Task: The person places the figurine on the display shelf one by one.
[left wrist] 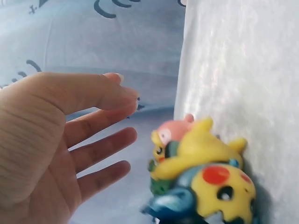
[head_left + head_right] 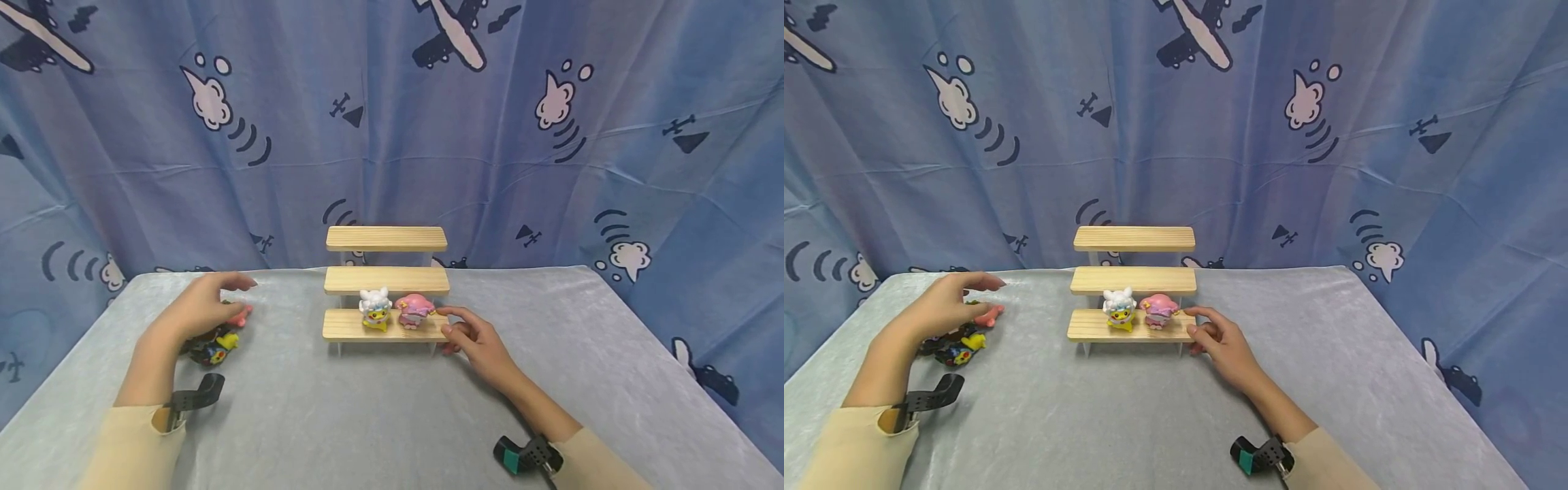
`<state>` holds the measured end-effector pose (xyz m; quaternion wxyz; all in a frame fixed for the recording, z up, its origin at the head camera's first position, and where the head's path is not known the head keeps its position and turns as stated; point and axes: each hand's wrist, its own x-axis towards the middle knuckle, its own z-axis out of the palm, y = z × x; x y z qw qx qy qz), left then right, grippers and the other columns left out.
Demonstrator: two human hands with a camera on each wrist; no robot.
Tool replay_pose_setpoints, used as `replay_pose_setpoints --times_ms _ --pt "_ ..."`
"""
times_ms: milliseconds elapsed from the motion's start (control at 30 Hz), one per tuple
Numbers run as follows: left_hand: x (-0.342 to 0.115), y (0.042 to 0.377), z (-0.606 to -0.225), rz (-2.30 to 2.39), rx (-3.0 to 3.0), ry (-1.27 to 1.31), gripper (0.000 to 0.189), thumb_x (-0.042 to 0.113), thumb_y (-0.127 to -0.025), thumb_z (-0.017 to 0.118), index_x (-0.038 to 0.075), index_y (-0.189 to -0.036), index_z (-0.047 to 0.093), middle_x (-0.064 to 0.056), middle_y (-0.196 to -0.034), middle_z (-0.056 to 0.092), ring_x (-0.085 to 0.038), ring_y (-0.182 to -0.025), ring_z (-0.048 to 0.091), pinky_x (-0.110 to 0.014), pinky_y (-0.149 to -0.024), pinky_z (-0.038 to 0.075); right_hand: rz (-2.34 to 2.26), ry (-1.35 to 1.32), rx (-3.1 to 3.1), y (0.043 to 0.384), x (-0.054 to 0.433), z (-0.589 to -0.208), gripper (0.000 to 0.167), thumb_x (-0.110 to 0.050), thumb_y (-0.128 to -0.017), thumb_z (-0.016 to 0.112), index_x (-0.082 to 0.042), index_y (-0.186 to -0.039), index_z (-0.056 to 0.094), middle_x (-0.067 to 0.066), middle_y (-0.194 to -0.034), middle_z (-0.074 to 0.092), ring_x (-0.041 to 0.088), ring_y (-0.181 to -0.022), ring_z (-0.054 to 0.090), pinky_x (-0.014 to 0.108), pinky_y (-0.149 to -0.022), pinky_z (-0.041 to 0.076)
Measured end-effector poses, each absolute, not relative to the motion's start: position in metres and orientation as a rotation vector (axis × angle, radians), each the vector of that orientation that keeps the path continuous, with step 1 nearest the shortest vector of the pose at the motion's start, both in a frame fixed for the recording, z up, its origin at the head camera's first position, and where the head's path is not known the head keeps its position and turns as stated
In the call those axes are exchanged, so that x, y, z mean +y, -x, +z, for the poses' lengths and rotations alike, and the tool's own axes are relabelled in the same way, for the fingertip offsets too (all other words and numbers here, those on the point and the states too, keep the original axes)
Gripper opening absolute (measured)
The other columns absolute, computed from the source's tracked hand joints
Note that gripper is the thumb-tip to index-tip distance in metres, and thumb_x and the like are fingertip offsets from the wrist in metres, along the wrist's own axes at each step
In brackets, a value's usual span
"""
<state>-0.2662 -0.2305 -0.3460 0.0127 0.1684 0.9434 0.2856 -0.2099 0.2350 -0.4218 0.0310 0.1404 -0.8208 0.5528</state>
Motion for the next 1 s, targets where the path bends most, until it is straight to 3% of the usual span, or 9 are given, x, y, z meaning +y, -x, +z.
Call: replay_pose_setpoints --times_ms 67,167,267,367,500,600,733,1000 --pt "-0.232 0.268 -0.35 0.889 2.946 -0.529 0.042 0.012 -0.09 0.067 0.004 -0.131 0.063 -0.024 -0.131 0.065 -0.038 -0.118 0.061 -0.057 -0.101 0.047 1.705 -0.434 -2.523 0.209 0.235 -0.421 0.037 -0.02 -0.104 0.057 -0.003 -0.137 0.056 0.018 -0.097 0.074 0.012 -0.077 0.071 0.03 -0.073 0.061" --pt "-0.234 0.271 -0.357 0.913 2.936 -0.527 0.044 0.011 -0.09 0.066 0.004 -0.133 0.062 -0.025 -0.13 0.065 -0.03 -0.096 0.067 -0.046 -0.089 0.052 1.702 -0.434 -2.526 0.208 0.234 -0.419 0.037 -0.019 -0.104 0.057 -0.002 -0.137 0.056 0.021 -0.101 0.074 0.013 -0.078 0.071 0.03 -0.073 0.061" --pt "-0.235 0.273 -0.361 0.949 2.903 -0.507 0.045 0.011 -0.091 0.065 0.003 -0.135 0.06 -0.022 -0.111 0.071 -0.014 -0.068 0.059 -0.03 -0.072 0.048 1.712 -0.413 -2.537 0.207 0.233 -0.418 0.037 -0.02 -0.104 0.057 -0.003 -0.137 0.056 0.023 -0.101 0.073 0.013 -0.077 0.071 0.029 -0.074 0.06" --pt "-0.236 0.274 -0.364 0.954 2.891 -0.498 0.045 0.012 -0.092 0.066 0.002 -0.135 0.06 -0.02 -0.104 0.072 -0.009 -0.061 0.056 -0.025 -0.064 0.046 1.711 -0.418 -2.54 0.207 0.234 -0.419 0.037 -0.019 -0.104 0.057 -0.002 -0.138 0.056 0.025 -0.1 0.073 0.014 -0.076 0.071 0.03 -0.074 0.06" --pt "-0.239 0.276 -0.369 0.944 2.884 -0.484 0.045 0.013 -0.092 0.066 0.0 -0.135 0.06 -0.024 -0.121 0.068 -0.01 -0.07 0.063 -0.028 -0.072 0.049 1.717 -0.424 -2.535 0.208 0.234 -0.419 0.037 -0.018 -0.104 0.057 -0.002 -0.137 0.056 0.025 -0.099 0.073 0.015 -0.076 0.071 0.03 -0.073 0.06" --pt "-0.242 0.277 -0.372 0.91 2.89 -0.469 0.046 0.019 -0.093 0.067 0.0 -0.135 0.06 -0.029 -0.131 0.063 -0.023 -0.092 0.068 -0.043 -0.087 0.053 1.723 -0.427 -2.532 0.208 0.234 -0.42 0.037 -0.018 -0.104 0.057 -0.002 -0.137 0.056 0.026 -0.098 0.073 0.015 -0.075 0.071 0.03 -0.073 0.06" --pt "-0.246 0.276 -0.375 0.872 2.902 -0.469 0.047 0.024 -0.093 0.068 0.001 -0.134 0.061 -0.029 -0.134 0.061 -0.04 -0.117 0.059 -0.06 -0.101 0.046 1.721 -0.429 -2.531 0.209 0.234 -0.421 0.037 -0.018 -0.104 0.057 -0.003 -0.137 0.056 0.025 -0.097 0.073 0.014 -0.075 0.07 0.03 -0.073 0.06" --pt "-0.248 0.276 -0.379 0.855 2.898 -0.493 0.045 0.022 -0.091 0.07 0.001 -0.13 0.064 -0.026 -0.13 0.064 -0.033 -0.109 0.058 -0.05 -0.094 0.048 1.709 -0.42 -2.537 0.209 0.234 -0.421 0.037 -0.018 -0.104 0.057 -0.003 -0.137 0.056 0.025 -0.097 0.073 0.014 -0.075 0.07 0.03 -0.072 0.06"
